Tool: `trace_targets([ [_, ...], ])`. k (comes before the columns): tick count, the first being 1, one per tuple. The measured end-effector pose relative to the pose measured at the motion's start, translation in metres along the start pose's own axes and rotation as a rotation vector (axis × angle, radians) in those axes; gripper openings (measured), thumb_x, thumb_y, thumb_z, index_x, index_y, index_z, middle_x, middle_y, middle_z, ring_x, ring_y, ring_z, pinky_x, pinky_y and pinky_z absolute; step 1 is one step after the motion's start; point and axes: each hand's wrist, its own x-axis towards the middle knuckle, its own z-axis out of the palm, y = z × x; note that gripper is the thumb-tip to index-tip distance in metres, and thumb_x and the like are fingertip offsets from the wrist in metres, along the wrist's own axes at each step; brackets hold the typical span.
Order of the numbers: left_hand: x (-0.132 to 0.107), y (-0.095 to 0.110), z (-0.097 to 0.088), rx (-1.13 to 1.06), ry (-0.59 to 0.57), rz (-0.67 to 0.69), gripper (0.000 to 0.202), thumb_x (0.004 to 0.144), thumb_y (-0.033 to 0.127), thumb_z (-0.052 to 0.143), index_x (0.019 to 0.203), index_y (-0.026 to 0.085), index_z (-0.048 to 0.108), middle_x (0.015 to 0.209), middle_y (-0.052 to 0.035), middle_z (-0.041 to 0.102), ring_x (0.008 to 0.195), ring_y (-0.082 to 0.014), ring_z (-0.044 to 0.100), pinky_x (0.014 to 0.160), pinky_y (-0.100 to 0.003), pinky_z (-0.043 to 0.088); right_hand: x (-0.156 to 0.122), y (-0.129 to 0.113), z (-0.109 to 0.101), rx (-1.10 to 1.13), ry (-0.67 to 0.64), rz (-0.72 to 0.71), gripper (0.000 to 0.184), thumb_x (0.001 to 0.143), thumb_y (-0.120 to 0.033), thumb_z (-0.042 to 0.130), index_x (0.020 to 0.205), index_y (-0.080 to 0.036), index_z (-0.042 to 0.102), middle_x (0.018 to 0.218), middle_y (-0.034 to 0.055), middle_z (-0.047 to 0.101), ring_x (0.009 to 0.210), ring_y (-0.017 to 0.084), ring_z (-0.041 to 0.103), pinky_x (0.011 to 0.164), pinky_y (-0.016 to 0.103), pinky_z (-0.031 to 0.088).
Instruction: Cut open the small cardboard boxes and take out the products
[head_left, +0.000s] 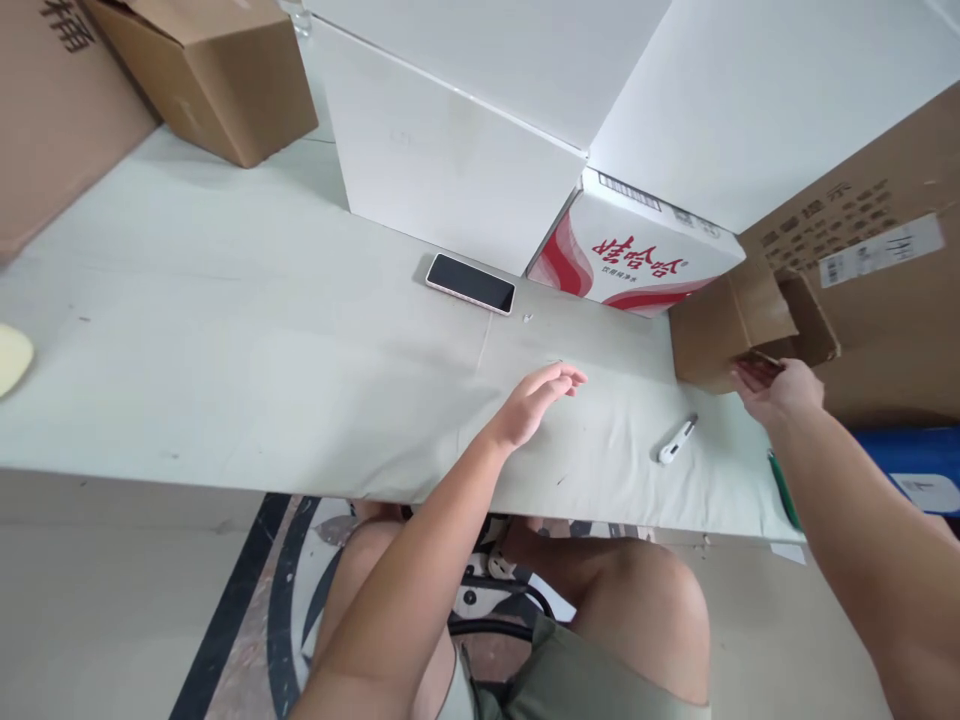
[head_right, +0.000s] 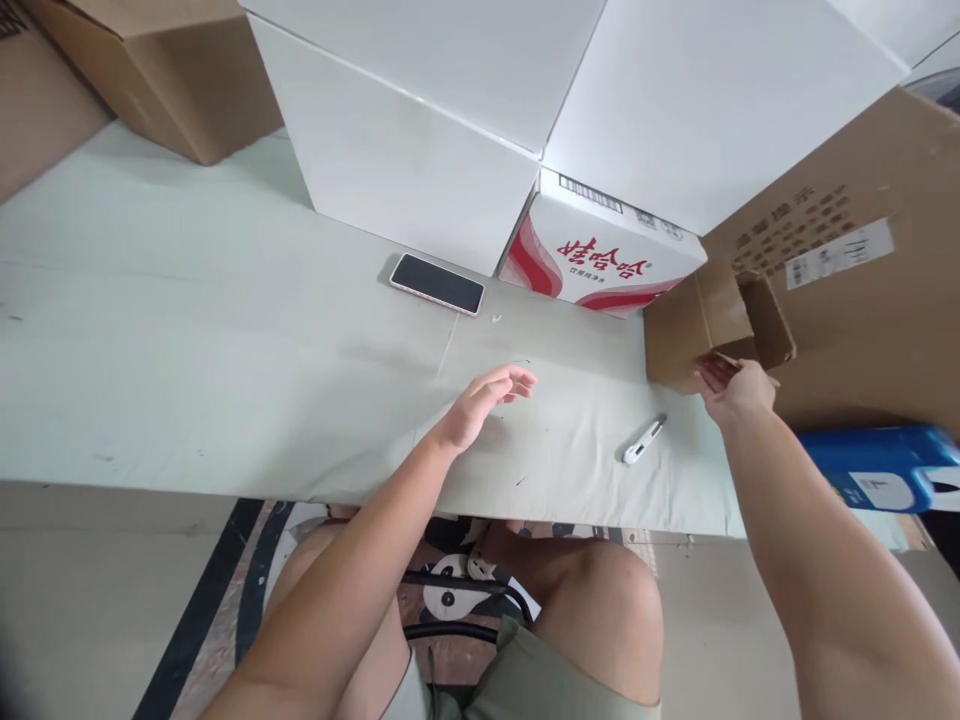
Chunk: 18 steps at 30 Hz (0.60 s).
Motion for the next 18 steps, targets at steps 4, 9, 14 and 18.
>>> trace_targets([
  [4,0.006,0.003,-0.004,-0.010,0.016,0.005,0.038,0.092,0.054,0.049,0.102,0.024,0.070,0.119,-0.0088,0.071,0.115,-0.0280,0.064,0.112,-0.044,0.044,0.009,-0.020,0.027,-0.034,-0.201,0.171,0.029,0.095,-0.046,0.042,0.082,-0.025,0.058,0.130,0.0149,0.065,0.105,0.023,0.065,0.079,0.045,0.052],
  [9,0.008,0.009,-0.005,-0.091,0.054,-0.006,0.037,0.089,0.054,0.049,0.098,0.024,0.069,0.118,-0.0079,0.071,0.111,-0.0270,0.064,0.107,-0.042,0.044,-0.020,-0.032,0.048,-0.092,-0.457,0.190,0.020,0.091,-0.042,0.056,0.095,-0.028,0.070,0.151,0.0112,0.059,0.125,0.024,0.063,0.098,0.045,0.051],
  [14,-0.006,0.015,-0.005,-0.196,0.088,0.005,0.034,0.089,0.049,0.049,0.096,0.022,0.069,0.112,-0.0073,0.072,0.104,-0.0232,0.066,0.102,-0.038,0.045,-0.064,-0.047,0.071,-0.202,-0.649,0.087,0.026,0.079,-0.039,0.070,0.103,-0.031,0.077,0.152,0.0092,0.061,0.143,0.030,0.056,0.117,0.048,0.046],
  [18,-0.024,0.024,-0.013,-0.292,0.145,0.028,0.032,0.090,0.045,0.049,0.092,0.021,0.070,0.106,-0.0060,0.071,0.096,-0.0201,0.065,0.096,-0.035,0.043,-0.100,-0.076,0.109,-0.313,-0.804,-0.117,0.044,0.072,-0.048,0.077,0.113,-0.031,0.075,0.146,0.0068,0.066,0.146,0.030,0.055,0.125,0.051,0.042],
])
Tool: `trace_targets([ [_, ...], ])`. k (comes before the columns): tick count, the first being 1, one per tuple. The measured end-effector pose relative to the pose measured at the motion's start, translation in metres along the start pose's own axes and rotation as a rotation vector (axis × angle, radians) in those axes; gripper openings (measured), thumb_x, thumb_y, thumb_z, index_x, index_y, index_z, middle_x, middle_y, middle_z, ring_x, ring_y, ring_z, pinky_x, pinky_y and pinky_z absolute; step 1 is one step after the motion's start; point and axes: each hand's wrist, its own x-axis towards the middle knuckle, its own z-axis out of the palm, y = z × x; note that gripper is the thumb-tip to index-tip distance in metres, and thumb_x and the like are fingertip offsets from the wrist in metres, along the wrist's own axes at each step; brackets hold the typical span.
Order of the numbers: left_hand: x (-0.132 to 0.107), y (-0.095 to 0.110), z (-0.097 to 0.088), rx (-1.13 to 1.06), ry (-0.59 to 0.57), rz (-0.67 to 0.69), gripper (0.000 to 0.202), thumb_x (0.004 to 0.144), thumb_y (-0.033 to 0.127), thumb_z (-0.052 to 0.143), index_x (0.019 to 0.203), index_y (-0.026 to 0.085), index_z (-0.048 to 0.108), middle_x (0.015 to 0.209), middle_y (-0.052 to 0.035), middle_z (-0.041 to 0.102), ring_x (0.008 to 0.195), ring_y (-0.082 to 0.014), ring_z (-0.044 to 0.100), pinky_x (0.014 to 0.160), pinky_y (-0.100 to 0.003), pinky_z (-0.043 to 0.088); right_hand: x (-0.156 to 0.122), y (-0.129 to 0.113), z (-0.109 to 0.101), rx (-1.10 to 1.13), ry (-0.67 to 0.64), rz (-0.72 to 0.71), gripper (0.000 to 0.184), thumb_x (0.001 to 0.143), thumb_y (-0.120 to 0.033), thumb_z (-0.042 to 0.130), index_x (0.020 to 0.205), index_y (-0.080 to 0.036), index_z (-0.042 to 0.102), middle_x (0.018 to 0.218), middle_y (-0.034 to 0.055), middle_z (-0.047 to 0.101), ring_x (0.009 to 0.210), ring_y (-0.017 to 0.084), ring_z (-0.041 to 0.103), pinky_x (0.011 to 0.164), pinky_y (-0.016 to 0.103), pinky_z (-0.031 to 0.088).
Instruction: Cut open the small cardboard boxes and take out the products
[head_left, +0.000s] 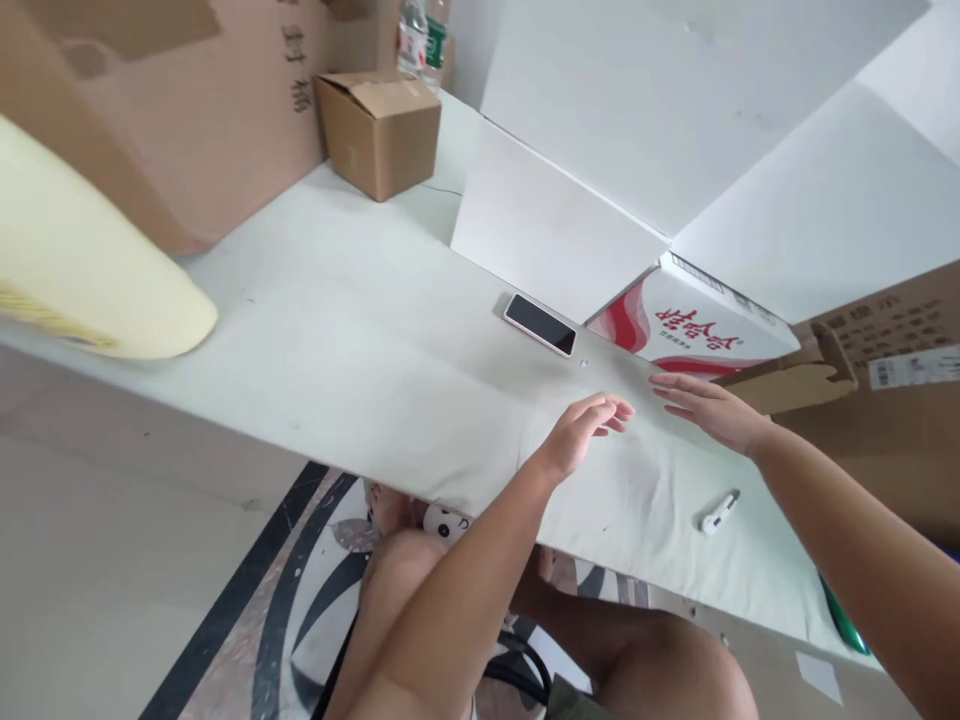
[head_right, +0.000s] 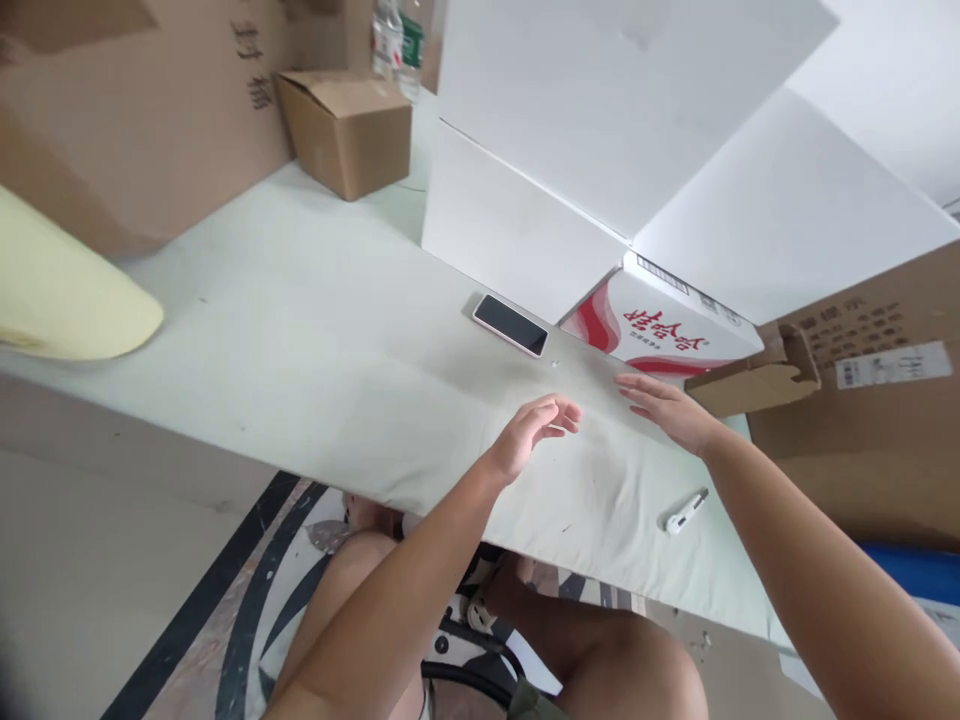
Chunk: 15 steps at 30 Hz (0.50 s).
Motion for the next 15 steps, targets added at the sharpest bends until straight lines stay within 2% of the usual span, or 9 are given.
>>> trace_targets([
  [2,-0.007,0.009,-0.006,-0.061,0.063,-0.004,0.029,0.089,0.042,0.052,0.088,0.019,0.071,0.100,-0.0049,0.070,0.090,-0.0185,0.064,0.093,-0.033,0.042,0.006,-0.029,0.028,-0.110,-0.062,-0.117,0.051,0.075,-0.055,0.073,0.119,-0.030,0.073,0.146,0.0070,0.067,0.144,0.030,0.058,0.124,0.052,0.045],
  [4,-0.013,0.020,-0.014,-0.137,0.191,-0.025,0.023,0.086,0.037,0.057,0.081,0.018,0.071,0.091,-0.0035,0.068,0.084,-0.0169,0.063,0.088,-0.032,0.041,0.014,-0.062,0.062,-0.234,-0.090,-0.238,0.053,0.081,-0.056,0.067,0.125,-0.027,0.071,0.144,0.0080,0.068,0.138,0.029,0.062,0.121,0.052,0.049],
  [8,-0.017,0.034,-0.039,-0.250,0.501,-0.050,0.014,0.079,0.026,0.058,0.068,0.018,0.061,0.073,0.0006,0.059,0.069,-0.0124,0.054,0.077,-0.029,0.038,0.042,-0.136,0.144,-0.427,-0.072,-0.432,0.048,0.090,-0.047,0.058,0.131,-0.025,0.071,0.131,0.0096,0.074,0.123,0.030,0.069,0.117,0.058,0.051],
  [10,-0.016,0.037,-0.054,-0.292,0.586,-0.070,0.012,0.077,0.025,0.054,0.067,0.018,0.057,0.069,0.0013,0.056,0.063,-0.0112,0.050,0.071,-0.028,0.036,0.062,-0.176,0.189,-0.458,-0.058,-0.518,0.045,0.091,-0.040,0.058,0.132,-0.026,0.070,0.130,0.0094,0.073,0.125,0.031,0.067,0.118,0.057,0.050],
  [12,-0.016,0.041,-0.069,-0.348,0.611,-0.102,0.013,0.075,0.028,0.054,0.066,0.019,0.053,0.061,0.0027,0.050,0.053,-0.0101,0.043,0.061,-0.027,0.031,0.084,-0.217,0.233,-0.483,-0.047,-0.614,0.044,0.092,-0.033,0.058,0.133,-0.026,0.069,0.137,0.0102,0.069,0.130,0.031,0.064,0.119,0.056,0.049],
  [15,-0.017,0.047,-0.090,-0.437,0.524,-0.152,0.023,0.073,0.038,0.054,0.060,0.023,0.044,0.047,0.0079,0.031,0.040,-0.0081,0.022,0.050,-0.027,0.017,0.118,-0.279,0.296,-0.525,-0.028,-0.742,0.046,0.090,-0.027,0.062,0.135,-0.023,0.067,0.146,0.0133,0.058,0.135,0.036,0.059,0.122,0.062,0.045],
])
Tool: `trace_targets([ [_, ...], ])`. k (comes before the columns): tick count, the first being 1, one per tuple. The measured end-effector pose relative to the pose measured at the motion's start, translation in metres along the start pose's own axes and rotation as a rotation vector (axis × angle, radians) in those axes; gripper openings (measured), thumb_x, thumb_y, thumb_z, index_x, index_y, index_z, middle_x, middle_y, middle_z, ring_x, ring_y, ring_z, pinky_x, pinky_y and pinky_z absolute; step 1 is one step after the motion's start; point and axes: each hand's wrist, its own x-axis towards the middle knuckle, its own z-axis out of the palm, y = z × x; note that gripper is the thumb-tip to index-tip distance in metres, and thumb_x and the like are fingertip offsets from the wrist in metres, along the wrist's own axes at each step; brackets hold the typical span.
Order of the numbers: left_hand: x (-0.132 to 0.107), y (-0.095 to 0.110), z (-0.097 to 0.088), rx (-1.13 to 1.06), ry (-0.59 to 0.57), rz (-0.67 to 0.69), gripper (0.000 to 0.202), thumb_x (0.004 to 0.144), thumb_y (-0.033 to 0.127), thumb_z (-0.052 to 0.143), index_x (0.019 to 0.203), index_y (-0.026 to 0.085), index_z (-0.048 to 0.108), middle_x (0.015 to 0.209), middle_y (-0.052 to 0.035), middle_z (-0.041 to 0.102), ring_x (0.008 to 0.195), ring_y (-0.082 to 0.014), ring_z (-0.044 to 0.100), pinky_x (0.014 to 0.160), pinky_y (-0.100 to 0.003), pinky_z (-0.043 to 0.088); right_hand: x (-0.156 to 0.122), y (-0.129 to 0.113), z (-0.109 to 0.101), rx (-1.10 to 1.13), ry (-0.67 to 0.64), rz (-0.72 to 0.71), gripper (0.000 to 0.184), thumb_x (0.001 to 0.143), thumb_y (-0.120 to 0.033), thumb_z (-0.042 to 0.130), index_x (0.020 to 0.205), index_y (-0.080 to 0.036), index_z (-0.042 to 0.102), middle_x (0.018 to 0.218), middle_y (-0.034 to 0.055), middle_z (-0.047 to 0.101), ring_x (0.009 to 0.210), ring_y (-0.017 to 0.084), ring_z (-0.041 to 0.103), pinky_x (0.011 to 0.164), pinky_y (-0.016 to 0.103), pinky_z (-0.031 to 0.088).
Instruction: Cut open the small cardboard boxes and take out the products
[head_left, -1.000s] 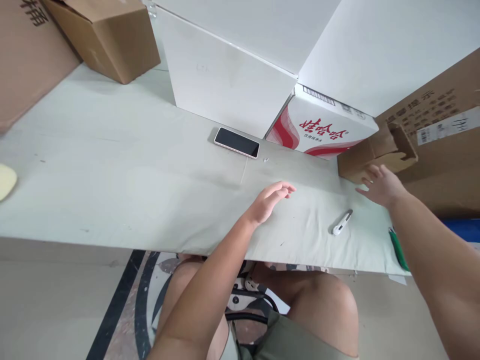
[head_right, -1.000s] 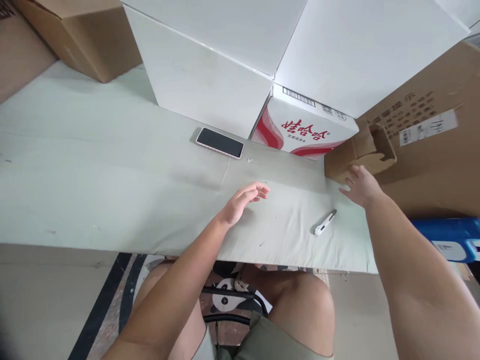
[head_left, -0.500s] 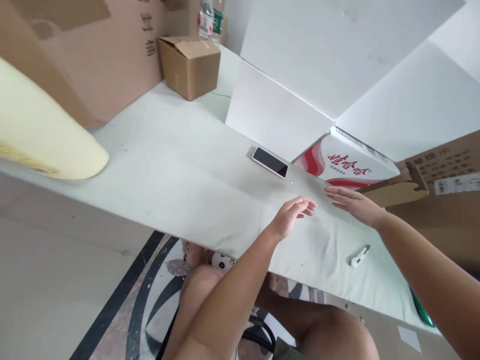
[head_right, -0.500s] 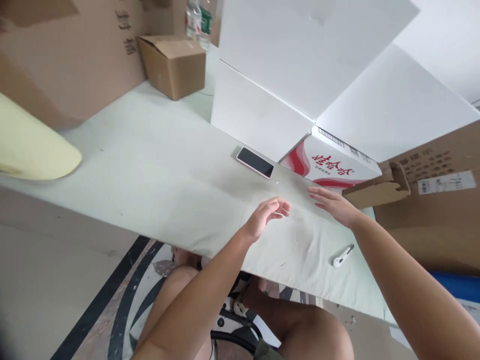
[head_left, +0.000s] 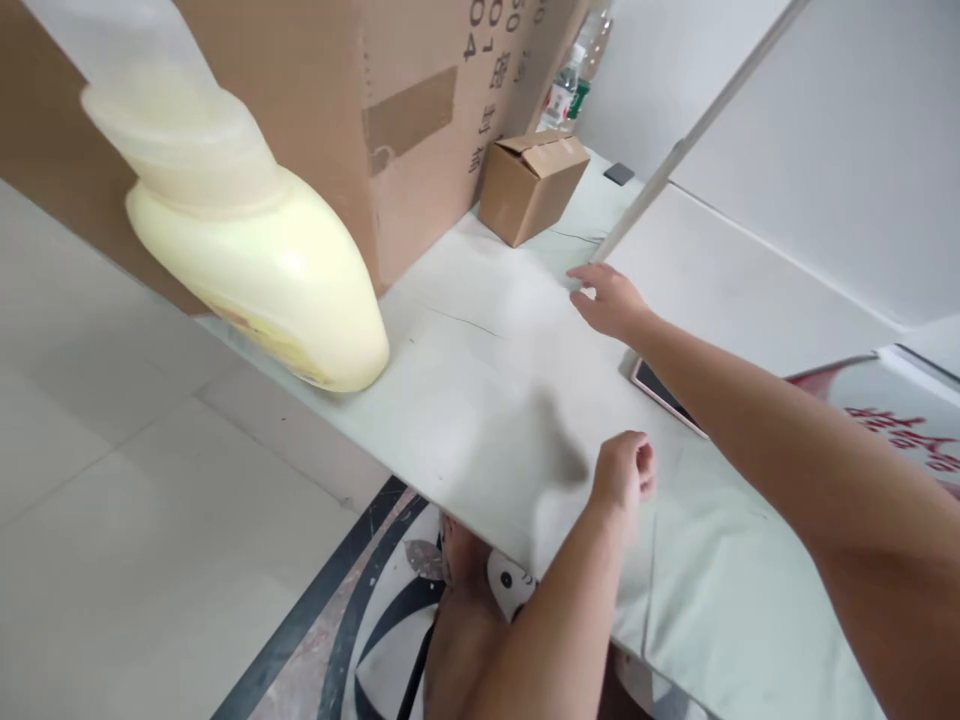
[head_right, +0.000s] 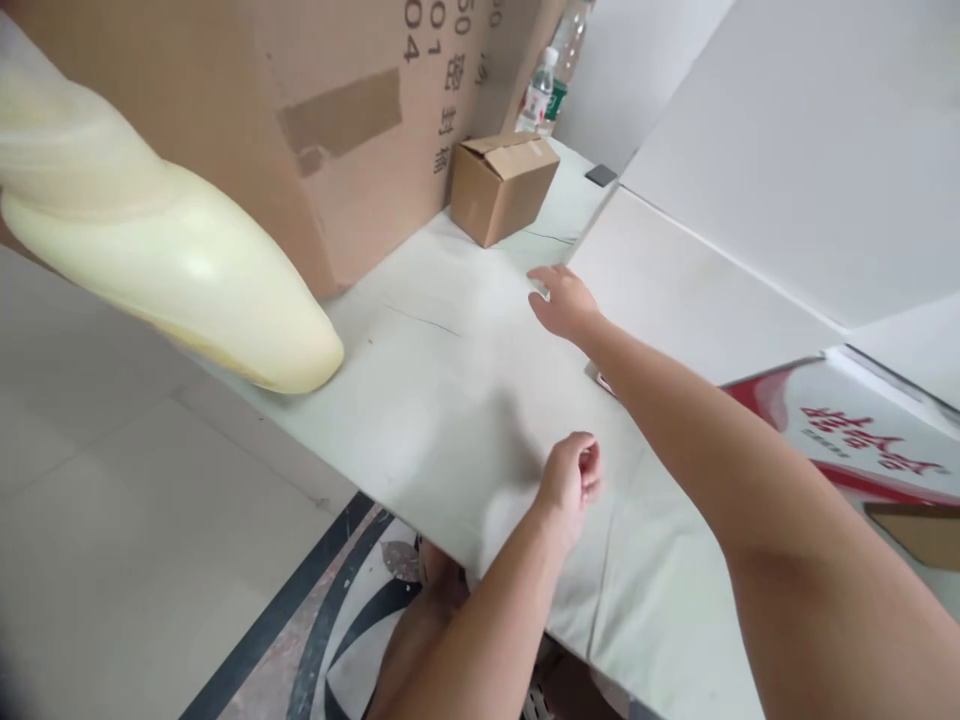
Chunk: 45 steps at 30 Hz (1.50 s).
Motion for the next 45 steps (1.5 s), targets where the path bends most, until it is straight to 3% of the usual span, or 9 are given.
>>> trace_targets([
  [5,0.006,0.026,-0.015,-0.085,-0.237,-0.089,0.032,0.065,0.047,0.061,0.055,0.024,0.042,0.039,0.0108,0.023,0.035,-0.0050,0.013,0.043,-0.026,0.007,0.104,-0.068,0.033,-0.254,0.126,-0.245,0.046,0.096,-0.024,0.052,0.140,-0.011,0.060,0.144,0.0142,0.052,0.145,0.040,0.049,0.112,0.066,0.041],
  [9,0.012,0.045,-0.024,-0.114,-0.264,-0.104,0.032,0.059,0.046,0.062,0.051,0.024,0.041,0.037,0.0115,0.021,0.034,-0.0037,0.012,0.041,-0.027,0.005,0.157,-0.102,0.036,-0.376,0.241,-0.191,0.059,0.098,-0.035,0.031,0.138,0.002,0.056,0.160,0.0179,0.037,0.156,0.041,0.031,0.110,0.062,0.032],
  [13,0.011,0.059,-0.034,-0.138,-0.295,-0.126,0.034,0.059,0.048,0.062,0.048,0.024,0.040,0.035,0.0111,0.020,0.032,-0.0036,0.013,0.041,-0.028,0.005,0.174,-0.106,0.024,-0.371,0.310,-0.069,0.069,0.093,-0.042,0.039,0.133,0.012,0.053,0.168,0.0289,0.022,0.157,0.050,0.017,0.112,0.064,0.025],
  [17,0.002,0.066,-0.043,-0.148,-0.329,-0.103,0.035,0.059,0.051,0.063,0.049,0.024,0.044,0.034,0.0112,0.022,0.033,-0.0041,0.013,0.041,-0.027,0.006,0.159,-0.103,0.011,-0.307,0.257,0.082,0.067,0.095,-0.030,0.052,0.152,0.004,0.043,0.171,0.0273,0.017,0.161,0.044,0.016,0.119,0.060,0.021],
  [22,-0.010,0.073,-0.053,-0.126,-0.340,-0.093,0.036,0.060,0.051,0.064,0.051,0.023,0.043,0.035,0.0121,0.022,0.033,-0.0034,0.013,0.040,-0.024,0.007,0.146,-0.114,0.008,-0.321,0.174,0.074,0.070,0.095,-0.015,0.069,0.159,-0.011,0.043,0.174,0.0259,0.014,0.161,0.040,0.020,0.124,0.062,0.023],
  [33,-0.008,0.078,-0.057,-0.101,-0.371,-0.096,0.038,0.060,0.053,0.066,0.050,0.023,0.044,0.034,0.0121,0.021,0.033,-0.0040,0.012,0.040,-0.025,0.007,0.160,-0.108,0.010,-0.337,0.157,0.181,0.069,0.100,-0.028,0.048,0.153,0.013,0.036,0.159,0.0339,0.036,0.155,0.042,0.032,0.116,0.057,0.033],
  [39,-0.011,0.072,-0.050,-0.089,-0.388,-0.065,0.035,0.064,0.053,0.063,0.057,0.023,0.046,0.036,0.0126,0.020,0.035,-0.0051,0.010,0.043,-0.027,0.006,0.121,-0.082,-0.009,-0.429,0.110,0.186,0.062,0.104,-0.025,0.040,0.158,0.006,0.037,0.162,0.0304,0.039,0.147,0.041,0.048,0.113,0.057,0.037],
  [42,-0.011,0.067,-0.049,-0.004,-0.267,0.099,0.036,0.071,0.053,0.063,0.061,0.023,0.047,0.041,0.0128,0.019,0.039,-0.0059,0.009,0.046,-0.026,0.007,0.081,-0.072,-0.018,-0.536,0.098,0.054,0.054,0.103,-0.020,0.040,0.154,-0.006,0.048,0.164,0.0250,0.043,0.140,0.037,0.058,0.114,0.060,0.042],
  [45,-0.009,0.068,-0.053,0.103,0.132,0.449,0.033,0.082,0.049,0.060,0.067,0.023,0.046,0.050,0.0098,0.027,0.046,-0.0089,0.022,0.050,-0.026,0.019,0.018,-0.047,-0.022,-0.556,0.136,-0.180,0.056,0.103,-0.026,0.037,0.155,-0.009,0.049,0.169,0.0205,0.039,0.142,0.038,0.056,0.114,0.062,0.044],
])
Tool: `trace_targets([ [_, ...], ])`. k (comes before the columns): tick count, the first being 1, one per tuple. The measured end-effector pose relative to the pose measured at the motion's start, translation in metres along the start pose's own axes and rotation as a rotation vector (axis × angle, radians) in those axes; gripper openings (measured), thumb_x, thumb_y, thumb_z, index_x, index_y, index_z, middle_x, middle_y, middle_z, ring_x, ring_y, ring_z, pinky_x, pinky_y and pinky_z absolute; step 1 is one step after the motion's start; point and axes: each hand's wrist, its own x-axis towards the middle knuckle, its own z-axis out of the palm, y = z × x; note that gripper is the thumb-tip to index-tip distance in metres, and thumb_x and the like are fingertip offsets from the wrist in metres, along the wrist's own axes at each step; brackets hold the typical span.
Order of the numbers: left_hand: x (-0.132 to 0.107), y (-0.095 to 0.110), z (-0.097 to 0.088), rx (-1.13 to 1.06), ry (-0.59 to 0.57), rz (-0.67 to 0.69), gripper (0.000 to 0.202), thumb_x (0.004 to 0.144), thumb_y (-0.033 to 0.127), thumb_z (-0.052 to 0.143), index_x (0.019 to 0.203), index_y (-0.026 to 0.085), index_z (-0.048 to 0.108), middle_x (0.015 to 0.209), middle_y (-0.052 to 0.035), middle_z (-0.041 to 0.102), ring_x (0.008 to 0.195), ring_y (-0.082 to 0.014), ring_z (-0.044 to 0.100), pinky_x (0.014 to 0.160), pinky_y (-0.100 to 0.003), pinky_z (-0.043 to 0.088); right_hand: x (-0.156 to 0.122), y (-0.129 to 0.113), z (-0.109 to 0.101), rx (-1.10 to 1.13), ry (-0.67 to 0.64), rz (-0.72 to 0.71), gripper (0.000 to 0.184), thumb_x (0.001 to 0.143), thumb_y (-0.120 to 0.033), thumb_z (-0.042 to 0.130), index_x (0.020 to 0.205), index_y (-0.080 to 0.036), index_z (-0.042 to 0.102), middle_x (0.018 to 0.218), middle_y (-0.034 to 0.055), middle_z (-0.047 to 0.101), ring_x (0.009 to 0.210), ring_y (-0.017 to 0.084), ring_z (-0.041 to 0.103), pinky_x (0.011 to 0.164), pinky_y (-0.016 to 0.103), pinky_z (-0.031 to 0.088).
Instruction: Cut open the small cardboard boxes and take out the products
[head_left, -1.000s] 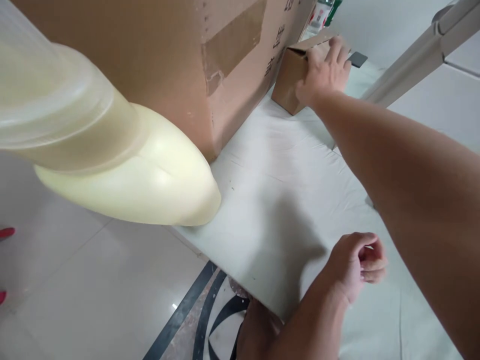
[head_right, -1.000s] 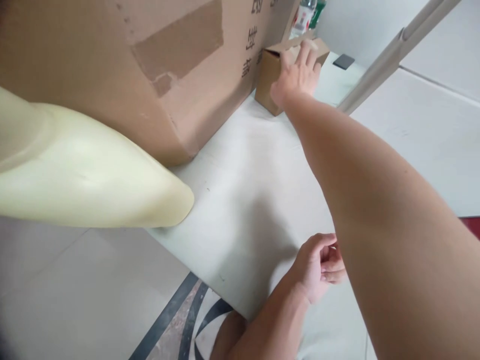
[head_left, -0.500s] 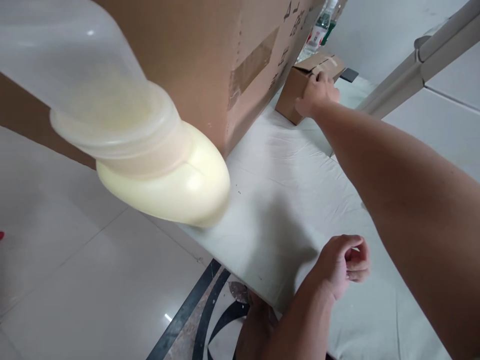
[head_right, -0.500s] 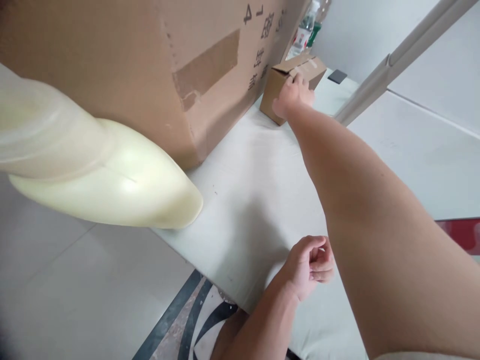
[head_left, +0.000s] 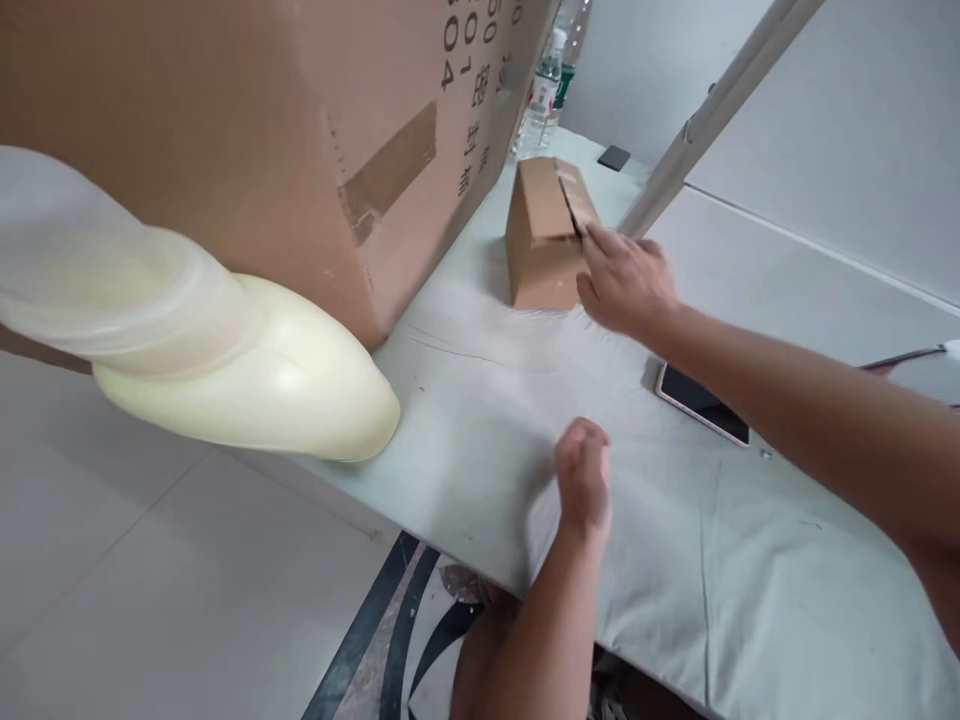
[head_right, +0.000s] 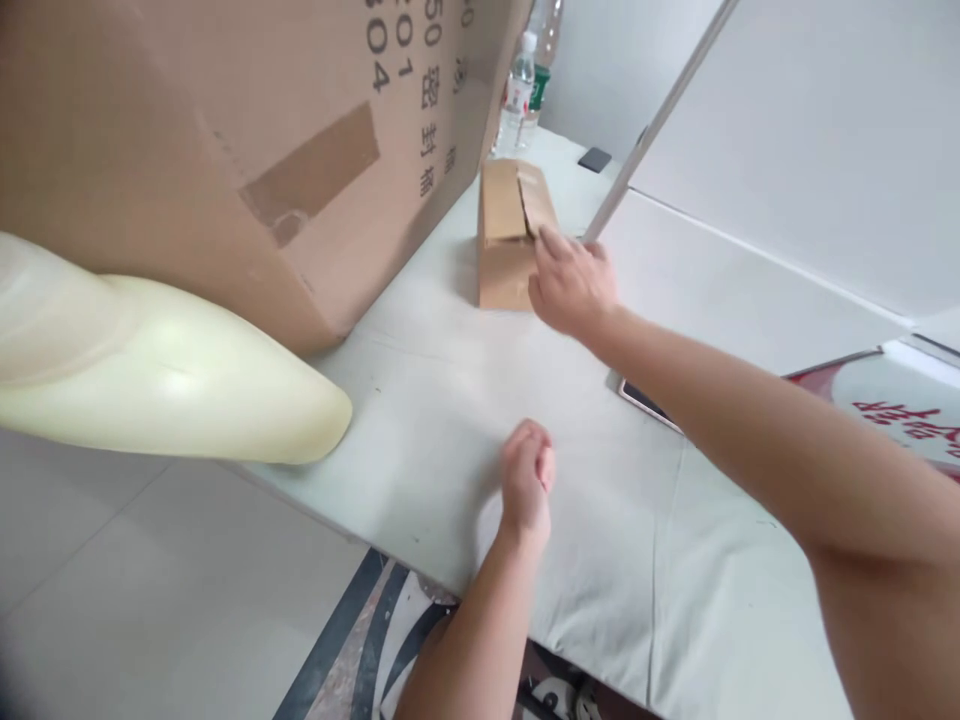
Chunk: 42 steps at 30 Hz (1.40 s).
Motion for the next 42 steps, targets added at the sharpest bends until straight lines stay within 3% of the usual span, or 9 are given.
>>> trace_targets([
  [3,0.005,0.005,-0.010,0.146,0.456,0.382,0.023,0.084,0.044,0.059,0.079,0.023,0.050,0.073,0.0013,0.050,0.071,-0.0152,0.049,0.069,-0.030,0.043,-0.100,0.027,0.010,0.076,0.130,-0.143,0.059,0.103,-0.034,0.040,0.157,-0.011,0.047,0.167,0.0201,0.043,0.149,0.036,0.051,0.116,0.054,0.046],
  [6,0.006,0.012,-0.021,0.246,0.636,0.595,0.027,0.084,0.041,0.060,0.105,0.025,0.054,0.114,-0.0072,0.061,0.112,-0.0229,0.057,0.102,-0.040,0.046,-0.224,0.058,0.031,0.140,0.291,-0.077,0.052,0.101,-0.033,0.048,0.151,-0.019,0.054,0.154,0.0172,0.059,0.142,0.032,0.059,0.115,0.050,0.049],
  [9,0.000,0.017,-0.023,0.331,0.526,0.701,0.041,0.087,0.047,0.059,0.121,0.024,0.055,0.134,-0.0116,0.060,0.130,-0.0272,0.055,0.114,-0.045,0.042,-0.344,0.078,0.053,0.217,0.265,0.248,0.042,0.101,-0.035,0.048,0.138,-0.023,0.064,0.142,0.0150,0.067,0.128,0.031,0.068,0.103,0.048,0.057],
  [14,-0.011,0.009,-0.001,0.442,0.178,0.666,0.047,0.084,0.057,0.067,0.111,0.018,0.066,0.112,-0.0117,0.072,0.105,-0.0264,0.069,0.091,-0.038,0.055,-0.473,0.109,0.068,0.159,0.162,0.724,0.045,0.092,-0.047,0.049,0.122,-0.021,0.070,0.135,0.0169,0.068,0.107,0.034,0.072,0.101,0.057,0.058],
  [20,-0.027,-0.036,0.046,0.646,0.104,0.654,0.031,0.085,0.045,0.068,0.104,0.020,0.065,0.102,-0.0068,0.071,0.096,-0.0201,0.068,0.084,-0.031,0.054,-0.516,0.166,0.072,0.112,0.042,1.261,0.062,0.090,-0.048,0.048,0.133,-0.010,0.070,0.149,0.0294,0.053,0.145,0.051,0.047,0.116,0.075,0.039],
  [27,-0.050,-0.103,0.094,0.861,-0.215,0.810,0.032,0.088,0.047,0.063,0.104,0.020,0.064,0.097,-0.0058,0.065,0.089,-0.0194,0.062,0.080,-0.032,0.051,-0.548,0.184,0.085,0.305,0.272,1.015,0.041,0.092,-0.038,0.053,0.124,-0.021,0.072,0.134,0.0169,0.065,0.130,0.034,0.059,0.116,0.058,0.046],
  [33,-0.052,-0.143,0.114,0.881,-0.246,0.895,0.043,0.084,0.060,0.058,0.101,0.021,0.058,0.097,-0.0051,0.059,0.089,-0.0202,0.059,0.082,-0.035,0.049,-0.592,0.211,0.074,0.254,0.248,1.411,0.049,0.084,-0.046,0.060,0.126,-0.023,0.074,0.138,0.0202,0.056,0.131,0.043,0.049,0.108,0.067,0.041],
  [37,-0.068,-0.162,0.121,0.810,-0.296,0.936,0.041,0.087,0.058,0.060,0.101,0.020,0.060,0.098,-0.0063,0.060,0.091,-0.0213,0.059,0.085,-0.036,0.049,-0.594,0.222,0.071,0.391,0.130,1.377,0.041,0.084,-0.036,0.054,0.117,-0.023,0.074,0.120,0.0171,0.063,0.113,0.036,0.056,0.104,0.061,0.045],
  [42,-0.095,-0.177,0.127,0.873,-0.404,0.985,0.036,0.096,0.056,0.055,0.102,0.020,0.061,0.104,-0.0082,0.062,0.098,-0.0228,0.061,0.089,-0.038,0.050,-0.572,0.214,0.062,0.588,0.291,1.296,0.043,0.087,-0.030,0.048,0.127,-0.024,0.062,0.106,0.0115,0.065,0.094,0.028,0.062,0.086,0.044,0.051],
])
